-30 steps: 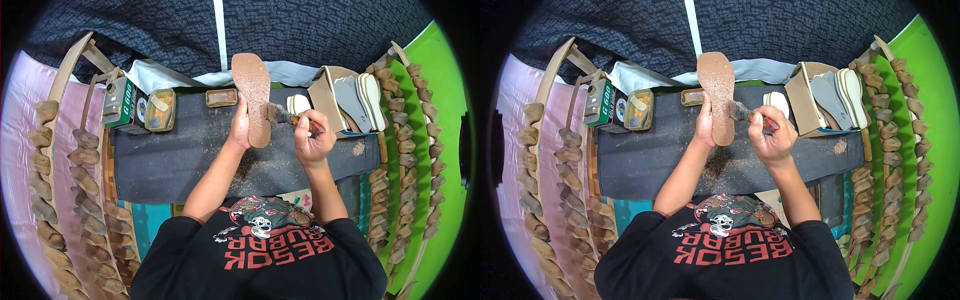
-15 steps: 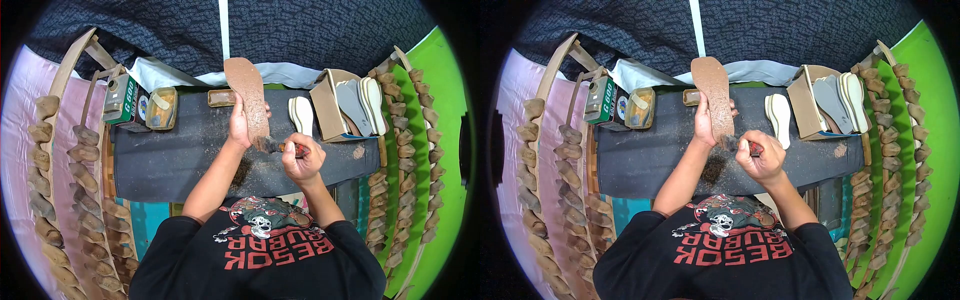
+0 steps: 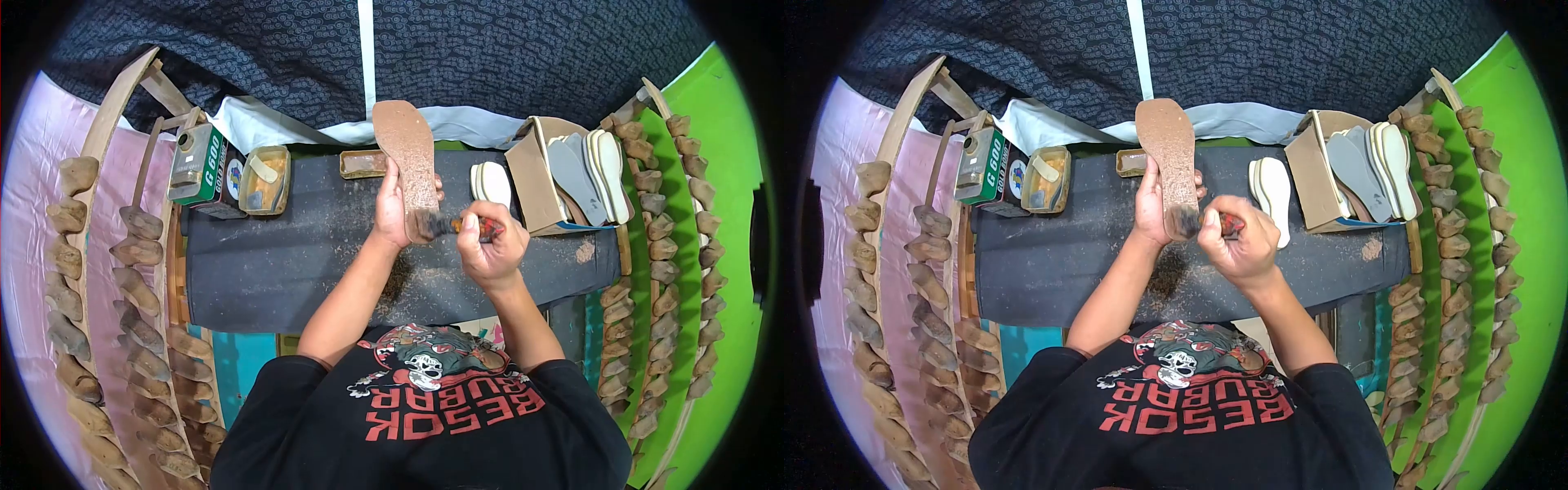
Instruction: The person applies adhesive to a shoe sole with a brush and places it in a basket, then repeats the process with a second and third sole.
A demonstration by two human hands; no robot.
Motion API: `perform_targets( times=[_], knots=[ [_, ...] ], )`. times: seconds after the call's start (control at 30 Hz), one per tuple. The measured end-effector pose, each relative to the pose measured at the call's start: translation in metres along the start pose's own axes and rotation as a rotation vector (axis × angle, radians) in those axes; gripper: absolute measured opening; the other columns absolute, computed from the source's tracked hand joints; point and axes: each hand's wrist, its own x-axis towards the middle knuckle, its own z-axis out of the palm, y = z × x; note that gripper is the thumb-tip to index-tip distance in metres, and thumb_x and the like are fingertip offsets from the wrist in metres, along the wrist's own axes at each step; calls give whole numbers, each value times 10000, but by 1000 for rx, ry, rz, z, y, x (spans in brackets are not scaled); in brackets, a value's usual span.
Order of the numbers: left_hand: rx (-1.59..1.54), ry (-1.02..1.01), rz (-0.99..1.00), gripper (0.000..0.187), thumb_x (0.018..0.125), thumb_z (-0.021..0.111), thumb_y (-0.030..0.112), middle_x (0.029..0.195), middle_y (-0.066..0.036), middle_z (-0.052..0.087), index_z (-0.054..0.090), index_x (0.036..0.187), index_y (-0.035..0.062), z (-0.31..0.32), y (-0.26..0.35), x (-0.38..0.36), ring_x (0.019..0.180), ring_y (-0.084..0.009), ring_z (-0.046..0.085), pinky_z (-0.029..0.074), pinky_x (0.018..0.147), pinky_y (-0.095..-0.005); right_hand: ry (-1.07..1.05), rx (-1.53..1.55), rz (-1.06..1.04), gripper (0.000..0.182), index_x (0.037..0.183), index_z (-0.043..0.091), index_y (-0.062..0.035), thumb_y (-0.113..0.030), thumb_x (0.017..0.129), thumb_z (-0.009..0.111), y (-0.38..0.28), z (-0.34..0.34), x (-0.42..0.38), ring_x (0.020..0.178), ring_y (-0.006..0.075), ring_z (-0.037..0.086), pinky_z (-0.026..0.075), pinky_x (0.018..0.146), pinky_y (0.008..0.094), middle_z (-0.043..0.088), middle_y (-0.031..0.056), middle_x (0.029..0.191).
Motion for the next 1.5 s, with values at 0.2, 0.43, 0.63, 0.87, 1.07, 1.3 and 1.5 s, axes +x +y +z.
perform_targets(
  times=[0.2,0.43,0.63,0.87,1.07,1.3,1.5],
  knots=[
    [-10,21,-35,640,1049,293,598,908,-125,680,601,1183,54,7,3,1,810,-219,670,573,747,-363,4,18,-27,98,904,633,-2,2,825,691,-2,3,-3,561,185,631,503,538,304,652,80,714],
    [56,-14,-107,623,1054,293,585,907,-124,684,598,1200,61,7,5,-2,793,-217,668,562,739,-353,38,13,-52,100,903,635,5,7,815,684,-3,1,8,532,191,619,506,538,302,646,77,687],
    [41,3,-49,605,1058,294,575,899,-131,677,590,1209,69,6,6,-1,802,-222,667,567,741,-358,-36,31,-68,114,897,627,-7,-1,802,689,-4,7,-9,545,200,632,504,531,320,649,85,701],
    [2,3,-68,604,1060,290,567,906,-139,674,586,1212,63,8,6,-4,804,-226,667,574,742,-365,-48,15,-66,106,892,620,-7,-8,806,683,-2,5,2,560,237,638,510,543,336,651,100,717],
    [8,-10,-58,591,1065,286,555,894,-126,674,597,1199,71,7,4,-6,791,-218,662,564,736,-361,-37,65,-74,110,892,615,-17,-3,804,680,-7,10,-5,545,236,615,497,540,339,643,94,713],
    [23,-15,-45,590,1060,295,562,920,-144,662,595,1232,84,1,7,-9,792,-247,644,561,724,-381,-2,48,-36,97,888,619,-15,-11,814,681,-6,5,-4,547,231,626,502,535,337,642,92,698],
    [14,-28,-49,589,1058,303,564,927,-138,679,612,1198,83,0,-1,-5,788,-248,673,580,702,-371,-25,35,-37,88,892,617,-12,-22,826,675,-2,2,-7,553,243,621,497,548,350,641,101,706]
  ],
)
